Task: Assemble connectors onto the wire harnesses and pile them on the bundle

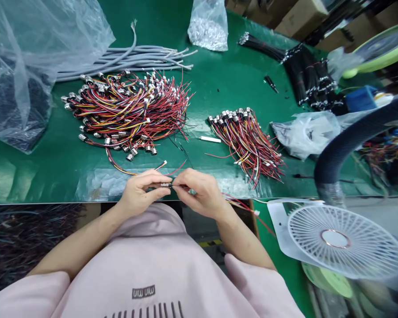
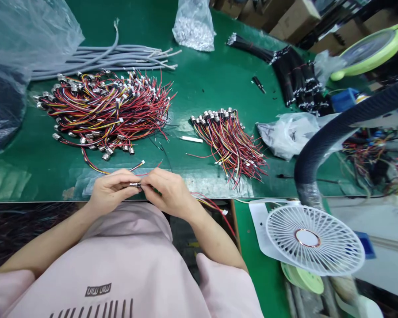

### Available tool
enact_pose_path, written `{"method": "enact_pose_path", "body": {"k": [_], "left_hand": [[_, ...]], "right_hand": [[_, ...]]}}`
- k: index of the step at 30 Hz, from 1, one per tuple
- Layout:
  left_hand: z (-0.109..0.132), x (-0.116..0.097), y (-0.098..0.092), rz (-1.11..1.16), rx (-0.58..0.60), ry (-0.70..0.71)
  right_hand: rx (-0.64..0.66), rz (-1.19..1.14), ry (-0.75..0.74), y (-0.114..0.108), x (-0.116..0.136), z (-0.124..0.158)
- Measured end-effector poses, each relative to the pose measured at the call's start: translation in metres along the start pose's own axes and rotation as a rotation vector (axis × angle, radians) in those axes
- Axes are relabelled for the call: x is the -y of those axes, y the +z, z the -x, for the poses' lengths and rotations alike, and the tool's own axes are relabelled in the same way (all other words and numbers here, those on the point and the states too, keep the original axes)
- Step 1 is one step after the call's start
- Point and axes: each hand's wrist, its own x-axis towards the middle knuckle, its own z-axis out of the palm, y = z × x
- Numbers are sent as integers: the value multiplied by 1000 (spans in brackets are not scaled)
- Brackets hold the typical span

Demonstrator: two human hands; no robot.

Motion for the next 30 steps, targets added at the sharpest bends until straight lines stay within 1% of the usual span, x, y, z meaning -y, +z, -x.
{"method": "enact_pose_path", "body": {"k": [3, 6, 9, 11, 14, 19, 24, 27, 30], "left_hand": [[0, 0, 0, 5, -12, -17], [-1, -1, 2, 21, -38, -97], [-2, -4, 4, 34, -75, -207], [-2, -6, 5, 29, -83, -236], [-2, -6, 4, 13, -69, -226], [-1, -4, 0, 2, 12, -169], [0, -4, -1, -3, 44, -142], [-1, -5, -1, 13, 52, -132], [-1, -7, 0, 42, 55, -156]], "right_hand": [[23, -101, 34, -4, -2, -2], [11, -130, 46, -14, -3, -1], [10, -6, -6, -21, 0, 5], [36, 137, -41, -20, 2, 9], [41, 276, -40, -15, 3, 13], [37, 191, -12, -11, 4, 10], [16, 135, -55, -13, 7, 7], [-4, 161, -62, -13, 8, 7], [3, 216, -65, -12, 7, 6]]}}
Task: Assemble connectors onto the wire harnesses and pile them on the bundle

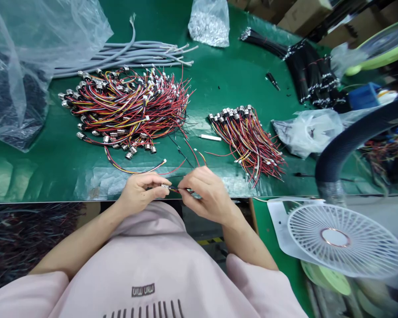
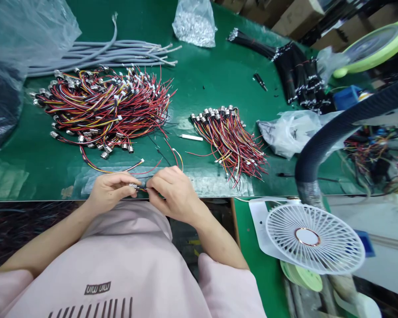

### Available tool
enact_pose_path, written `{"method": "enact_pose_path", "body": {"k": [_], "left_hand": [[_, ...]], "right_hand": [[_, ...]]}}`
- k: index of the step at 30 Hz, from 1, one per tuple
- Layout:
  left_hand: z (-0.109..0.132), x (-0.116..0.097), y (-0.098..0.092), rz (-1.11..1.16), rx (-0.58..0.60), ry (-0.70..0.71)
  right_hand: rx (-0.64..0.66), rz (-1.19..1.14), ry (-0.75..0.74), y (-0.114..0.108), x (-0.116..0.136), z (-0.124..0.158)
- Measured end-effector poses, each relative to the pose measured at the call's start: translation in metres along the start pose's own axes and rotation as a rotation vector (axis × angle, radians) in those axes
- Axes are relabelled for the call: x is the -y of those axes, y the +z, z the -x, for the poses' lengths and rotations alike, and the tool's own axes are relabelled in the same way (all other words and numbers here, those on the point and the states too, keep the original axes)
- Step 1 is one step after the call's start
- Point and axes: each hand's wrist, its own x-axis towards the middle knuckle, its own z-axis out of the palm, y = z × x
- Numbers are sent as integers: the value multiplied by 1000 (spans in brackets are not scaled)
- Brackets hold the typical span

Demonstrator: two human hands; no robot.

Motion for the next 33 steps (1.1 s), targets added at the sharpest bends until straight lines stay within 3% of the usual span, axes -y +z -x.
{"method": "enact_pose_path", "body": {"k": [20, 27, 33], "left_hand": [[-4, -8, 1, -5, -34, -114], [-4, -1, 3, 126, -60, -59], [-4, -2, 1, 159, -68, -142]], "right_hand": [[-59, 1, -54, 14, 1, -6], [-64, -152, 86, 17, -4, -3], [-42, -296, 133, 11, -10, -1]]}}
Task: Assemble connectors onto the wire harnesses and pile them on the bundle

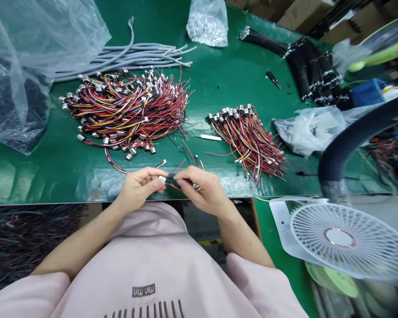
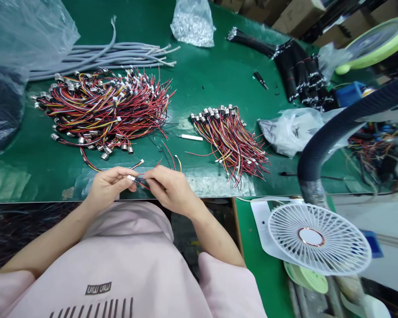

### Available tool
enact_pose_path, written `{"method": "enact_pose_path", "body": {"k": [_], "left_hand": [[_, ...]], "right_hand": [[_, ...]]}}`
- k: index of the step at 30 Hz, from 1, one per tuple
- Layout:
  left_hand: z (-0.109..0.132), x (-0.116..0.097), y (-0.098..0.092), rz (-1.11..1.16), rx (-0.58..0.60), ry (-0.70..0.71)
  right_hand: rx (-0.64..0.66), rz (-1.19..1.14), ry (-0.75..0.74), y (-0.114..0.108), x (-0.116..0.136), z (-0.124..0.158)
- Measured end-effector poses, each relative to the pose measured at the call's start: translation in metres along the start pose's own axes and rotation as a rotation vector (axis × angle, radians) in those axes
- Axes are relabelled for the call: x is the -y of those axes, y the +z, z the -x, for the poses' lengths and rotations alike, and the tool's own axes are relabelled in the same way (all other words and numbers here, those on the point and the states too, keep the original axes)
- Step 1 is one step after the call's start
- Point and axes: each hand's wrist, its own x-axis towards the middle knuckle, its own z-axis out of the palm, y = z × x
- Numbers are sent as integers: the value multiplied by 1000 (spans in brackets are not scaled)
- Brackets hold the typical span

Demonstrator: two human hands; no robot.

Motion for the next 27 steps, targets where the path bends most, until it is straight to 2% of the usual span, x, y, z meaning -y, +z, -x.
{"method": "enact_pose_path", "body": {"k": [5, 13, 23, 27], "left_hand": [[0, -2, 0, 2, -16, -34], [0, -2, 0, -17, -21, -29], [1, 0, -1, 6, -27, -23], [2, -1, 0, 2, -20, -24]], "right_hand": [[42, -26, -76, -14, -1, 3], [75, 68, -49, -30, 5, 10], [66, 117, -58, -22, 2, 11], [41, 116, -16, -21, 3, 10]]}}
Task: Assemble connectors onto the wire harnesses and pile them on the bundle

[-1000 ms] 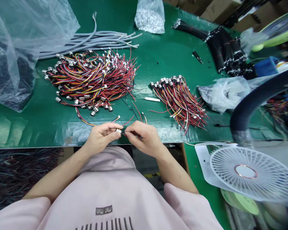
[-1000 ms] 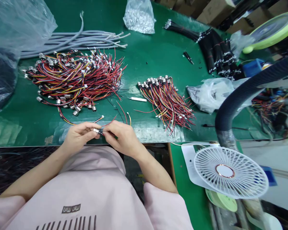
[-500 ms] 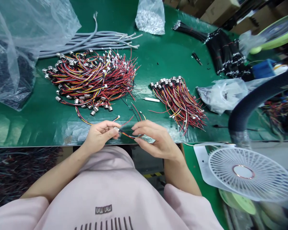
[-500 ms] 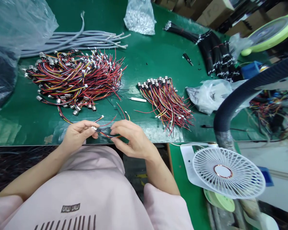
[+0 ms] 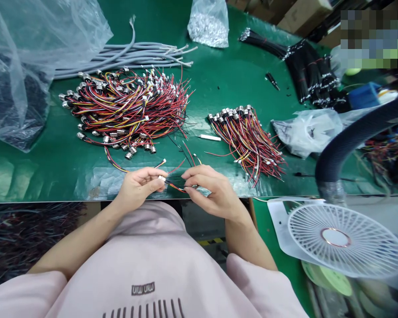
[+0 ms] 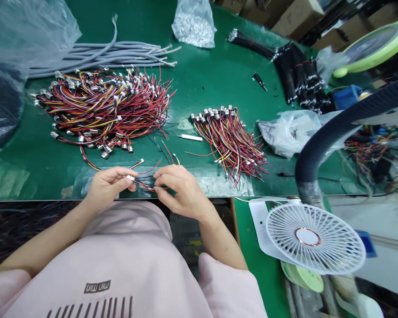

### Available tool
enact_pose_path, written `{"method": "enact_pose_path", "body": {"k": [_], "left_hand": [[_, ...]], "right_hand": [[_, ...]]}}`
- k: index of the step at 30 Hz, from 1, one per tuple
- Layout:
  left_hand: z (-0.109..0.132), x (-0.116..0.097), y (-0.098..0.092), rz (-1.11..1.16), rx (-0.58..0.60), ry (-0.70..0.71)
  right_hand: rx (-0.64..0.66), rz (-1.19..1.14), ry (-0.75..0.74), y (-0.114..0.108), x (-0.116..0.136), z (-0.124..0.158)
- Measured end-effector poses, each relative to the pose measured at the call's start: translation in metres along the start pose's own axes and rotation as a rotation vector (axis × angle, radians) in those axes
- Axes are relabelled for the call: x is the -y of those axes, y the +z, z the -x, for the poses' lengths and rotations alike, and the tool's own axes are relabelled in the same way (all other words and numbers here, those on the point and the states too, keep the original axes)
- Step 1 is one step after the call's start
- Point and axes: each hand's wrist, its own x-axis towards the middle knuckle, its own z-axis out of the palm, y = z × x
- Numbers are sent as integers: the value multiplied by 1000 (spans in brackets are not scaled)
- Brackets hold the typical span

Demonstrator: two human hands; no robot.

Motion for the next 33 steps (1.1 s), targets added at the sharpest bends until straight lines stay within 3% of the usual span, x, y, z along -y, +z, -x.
{"method": "enact_pose_path", "body": {"k": [11, 20, 28, 33], "left_hand": [[1, 0, 1, -67, 1, 36], [2, 0, 0, -56, 16, 34], [2, 1, 1, -112, 41, 67], [2, 1, 1, -56, 31, 41]], "right_hand": [[-24, 139, -77, 17, 9, -13], [-59, 165, -113, 11, 11, -9], [-55, 274, -218, 19, 12, -14], [-34, 307, -197, 23, 10, -17]]}}
